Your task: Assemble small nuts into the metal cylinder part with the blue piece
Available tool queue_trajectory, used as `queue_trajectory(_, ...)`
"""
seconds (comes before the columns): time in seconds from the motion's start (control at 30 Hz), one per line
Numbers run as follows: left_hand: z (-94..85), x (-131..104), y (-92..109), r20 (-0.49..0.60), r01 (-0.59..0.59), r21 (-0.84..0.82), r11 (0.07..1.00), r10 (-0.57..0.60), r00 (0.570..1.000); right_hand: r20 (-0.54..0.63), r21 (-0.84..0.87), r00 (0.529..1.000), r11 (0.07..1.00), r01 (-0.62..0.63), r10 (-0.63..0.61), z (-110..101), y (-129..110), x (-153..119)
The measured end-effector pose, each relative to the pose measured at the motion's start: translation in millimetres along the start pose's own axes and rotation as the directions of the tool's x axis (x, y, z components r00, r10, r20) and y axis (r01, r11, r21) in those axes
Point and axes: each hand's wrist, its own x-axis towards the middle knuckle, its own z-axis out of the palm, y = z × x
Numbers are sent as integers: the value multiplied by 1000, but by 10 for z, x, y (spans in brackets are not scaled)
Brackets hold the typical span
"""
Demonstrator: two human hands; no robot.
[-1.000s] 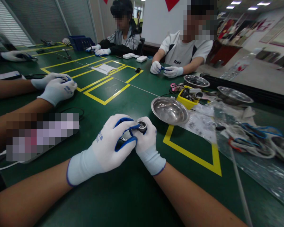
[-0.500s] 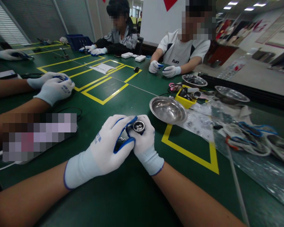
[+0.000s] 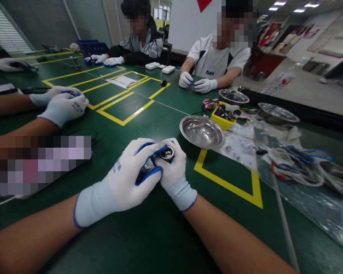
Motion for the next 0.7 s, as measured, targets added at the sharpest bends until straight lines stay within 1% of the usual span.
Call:
queue_trajectory(0.13,-7,1,8,15,-4,-2,1000,4,1000,18,17,1000,1000,-3,3,-1,1,-8)
queue_trajectory(0.33,-11,8,5,22,-7,-2,1000,7,1000,-17,-6,1000,1000,-4,4,4,1,-1)
queue_trajectory(0.5,2,-8,-29,26,-30,14,999,29,999,33,22,999,1000,2,-2,-3,-4,0)
queue_trajectory(0.7,12,-9,-35,21,-26,0,1000,26,999,49,11,999,1000,-8,7,-12,22,-5)
